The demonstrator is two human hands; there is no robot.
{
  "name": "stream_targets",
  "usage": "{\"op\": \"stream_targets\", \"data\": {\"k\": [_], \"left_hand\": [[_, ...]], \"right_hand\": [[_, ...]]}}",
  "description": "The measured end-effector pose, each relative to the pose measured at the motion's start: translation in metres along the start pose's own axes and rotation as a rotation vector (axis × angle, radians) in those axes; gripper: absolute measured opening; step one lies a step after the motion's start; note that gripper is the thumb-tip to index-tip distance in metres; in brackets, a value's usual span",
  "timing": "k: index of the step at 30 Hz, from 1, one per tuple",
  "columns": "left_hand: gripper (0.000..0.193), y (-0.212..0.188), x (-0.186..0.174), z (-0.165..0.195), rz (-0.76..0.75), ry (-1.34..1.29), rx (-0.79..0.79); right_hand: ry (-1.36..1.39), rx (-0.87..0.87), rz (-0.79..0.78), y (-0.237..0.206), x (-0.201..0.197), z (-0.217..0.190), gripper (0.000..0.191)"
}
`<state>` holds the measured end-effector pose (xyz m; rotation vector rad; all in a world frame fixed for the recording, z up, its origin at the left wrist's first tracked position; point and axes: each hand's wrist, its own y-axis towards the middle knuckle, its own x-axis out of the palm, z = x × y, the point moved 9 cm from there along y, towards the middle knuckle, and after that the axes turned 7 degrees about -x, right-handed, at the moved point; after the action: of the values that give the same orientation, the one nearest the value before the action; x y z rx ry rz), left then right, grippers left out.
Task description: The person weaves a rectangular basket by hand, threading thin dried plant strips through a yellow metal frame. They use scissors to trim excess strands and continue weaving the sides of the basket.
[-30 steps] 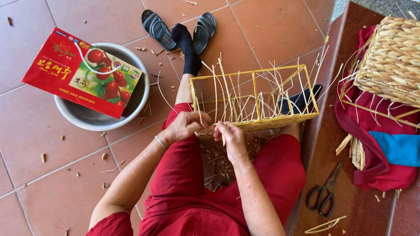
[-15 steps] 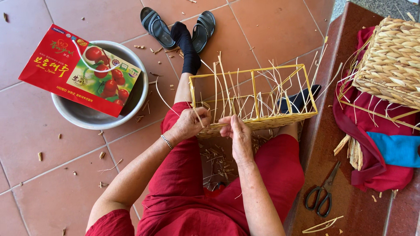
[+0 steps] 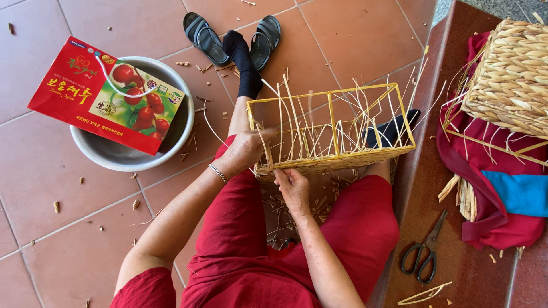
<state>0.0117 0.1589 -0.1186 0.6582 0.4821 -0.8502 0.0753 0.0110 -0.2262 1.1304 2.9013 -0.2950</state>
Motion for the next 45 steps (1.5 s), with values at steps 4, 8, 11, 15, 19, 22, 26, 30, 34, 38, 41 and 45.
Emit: {"op": "stream_targets", "data": {"k": [4,8,11,15,19,22,26,30,34,38,41,45], "left_hand": [[0.066,-0.001,0.012,0.001,-0.175,0.303,0.081],[0.043,0.005,0.005,0.003,-0.196,0.513,-0.009],[0.019,0.006,0.002,0.006,-0.151,0.391,-0.061],[0.014,-0.004,0.012,-0.010,-0.254,-0.097,-0.176],[0.018,-0.006,0.013,-0.012,-0.262,-0.139,-0.124],[0.017,-0.007,0.009,0.011,-0.148,0.247,0.127],[0.011,-0.007,0.021,0.005,-0.291,0.372,0.009],[0.012,-0.003,0.017,-0.001,-0.303,-0.131,-0.099],[0.018,-0.004,0.035,-0.015,-0.463,-0.432,-0.308],[0.019,-0.006,0.045,-0.020,-0.514,-0.366,-0.425],[0.019,-0.004,0.046,-0.017,-0.499,-0.377,-0.395],[0.014,0.003,0.048,-0.008,-0.455,-0.161,-0.220]], "right_hand": [[-0.065,0.001,0.051,0.001,-0.001,-0.003,0.024],[-0.146,-0.070,0.062,0.003,-0.001,-0.010,0.026],[-0.147,-0.067,0.068,0.004,-0.002,-0.009,0.025],[-0.095,-0.025,0.062,0.005,-0.001,-0.005,0.023],[-0.108,-0.051,0.046,0.004,-0.001,-0.007,0.023],[-0.093,-0.071,0.043,0.004,-0.001,-0.009,0.023],[-0.127,-0.069,0.057,0.005,-0.003,-0.009,0.024],[-0.088,-0.064,0.051,0.005,-0.002,-0.007,0.024],[-0.091,-0.050,0.041,0.003,-0.003,-0.005,0.025],[-0.097,-0.052,0.030,0.004,-0.002,-0.004,0.026],[-0.124,-0.074,0.038,0.004,-0.003,-0.005,0.026],[-0.122,-0.110,0.057,0.002,-0.004,-0.008,0.027]]}}
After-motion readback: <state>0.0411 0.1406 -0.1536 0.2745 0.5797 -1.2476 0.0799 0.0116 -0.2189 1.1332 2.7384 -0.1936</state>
